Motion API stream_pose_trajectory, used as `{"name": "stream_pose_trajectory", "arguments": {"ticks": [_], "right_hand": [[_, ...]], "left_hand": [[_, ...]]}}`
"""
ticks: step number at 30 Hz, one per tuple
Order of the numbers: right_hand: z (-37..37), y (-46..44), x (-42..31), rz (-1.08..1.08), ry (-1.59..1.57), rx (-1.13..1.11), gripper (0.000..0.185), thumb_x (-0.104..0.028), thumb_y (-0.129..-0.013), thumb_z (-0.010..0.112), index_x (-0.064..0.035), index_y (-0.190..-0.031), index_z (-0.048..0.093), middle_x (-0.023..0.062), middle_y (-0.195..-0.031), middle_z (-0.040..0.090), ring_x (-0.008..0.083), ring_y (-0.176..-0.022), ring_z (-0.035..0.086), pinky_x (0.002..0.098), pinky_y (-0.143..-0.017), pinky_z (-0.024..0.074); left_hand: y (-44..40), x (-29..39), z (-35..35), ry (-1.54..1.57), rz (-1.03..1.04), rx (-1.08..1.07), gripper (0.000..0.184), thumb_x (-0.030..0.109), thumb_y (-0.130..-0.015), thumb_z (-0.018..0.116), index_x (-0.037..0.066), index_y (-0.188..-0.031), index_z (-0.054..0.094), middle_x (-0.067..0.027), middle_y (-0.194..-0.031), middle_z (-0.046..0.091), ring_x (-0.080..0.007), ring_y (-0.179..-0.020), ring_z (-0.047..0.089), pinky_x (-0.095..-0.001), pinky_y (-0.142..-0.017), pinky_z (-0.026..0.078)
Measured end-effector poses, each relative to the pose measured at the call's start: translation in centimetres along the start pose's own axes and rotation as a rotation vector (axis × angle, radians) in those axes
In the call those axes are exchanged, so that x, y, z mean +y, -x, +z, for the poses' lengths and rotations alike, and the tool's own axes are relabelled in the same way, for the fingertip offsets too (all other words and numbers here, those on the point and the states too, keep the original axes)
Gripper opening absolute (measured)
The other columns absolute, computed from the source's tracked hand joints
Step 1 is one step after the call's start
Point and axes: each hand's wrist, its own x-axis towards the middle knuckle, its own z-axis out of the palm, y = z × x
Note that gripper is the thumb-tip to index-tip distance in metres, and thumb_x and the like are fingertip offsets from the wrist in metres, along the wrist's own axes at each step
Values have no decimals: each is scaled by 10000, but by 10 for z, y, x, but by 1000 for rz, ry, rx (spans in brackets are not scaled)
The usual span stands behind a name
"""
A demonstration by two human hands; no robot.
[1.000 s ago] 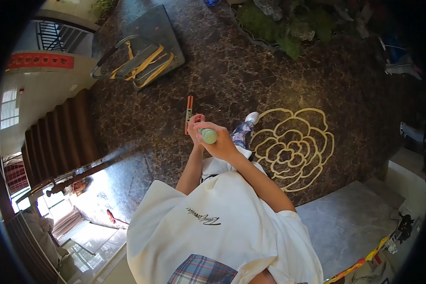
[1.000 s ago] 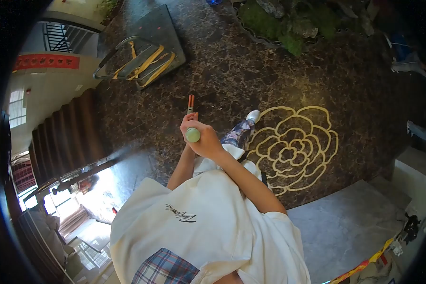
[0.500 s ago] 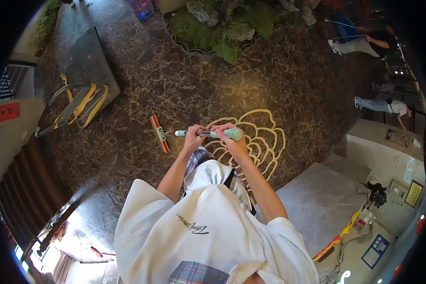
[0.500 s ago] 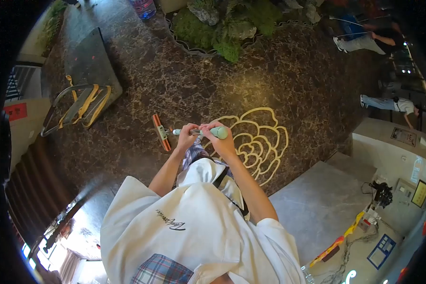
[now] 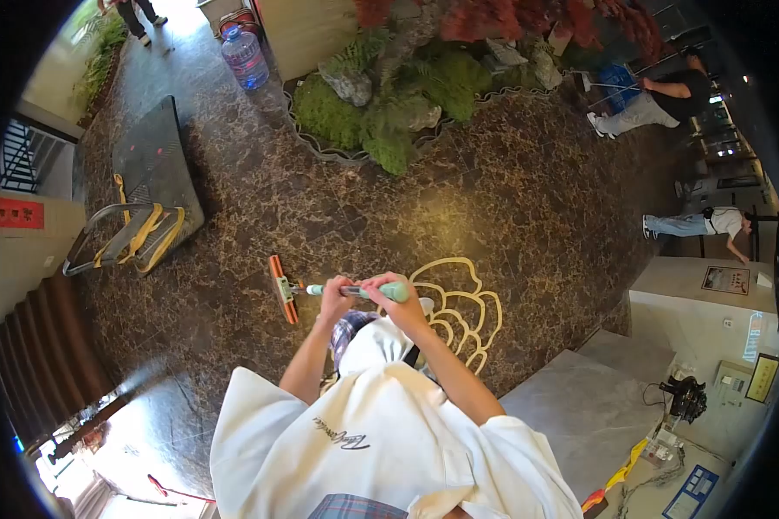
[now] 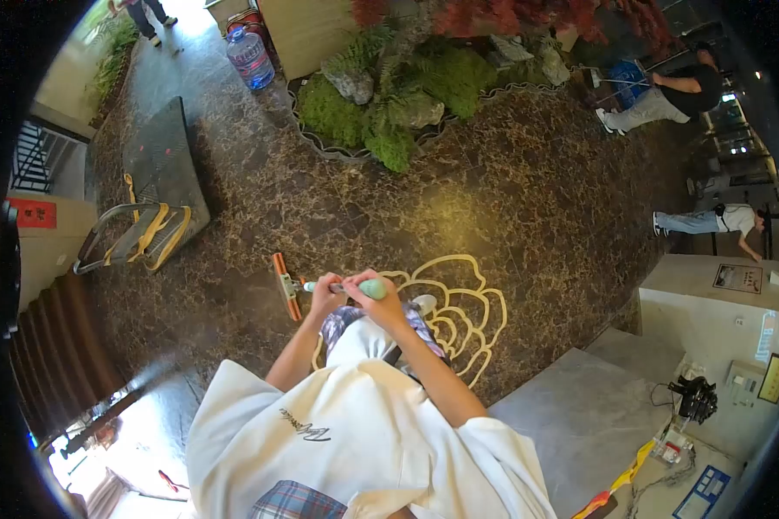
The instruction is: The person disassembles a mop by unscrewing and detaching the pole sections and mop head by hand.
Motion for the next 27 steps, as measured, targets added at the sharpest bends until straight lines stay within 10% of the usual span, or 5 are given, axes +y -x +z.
{"name": "stream_pose_trajectory", "arguments": {"ticks": [13, 27], "right_hand": [[-226, 25, -60, -158, -15, 174, 120, -25, -815, 646, -34, -908, 571, 81, -931, 652, 142, -868, 600, 266, -785, 470], [-514, 13, -126, -288, -147, 671, 108, -144, -894, 601, -81, -944, 529, 92, -956, 634, 219, -996, 575, 425, -970, 377]], "left_hand": [[-55, 106, 224, 61, 21, -185, 115, 102, -674, 604, 30, -763, 607, -111, -617, 567, -148, -579, 526, -324, -516, 402], [-172, 250, 520, 87, 147, -583, 335, 278, -674, 737, 52, -619, 495, -147, -556, 524, -344, -556, 539, -409, -498, 393]]}}
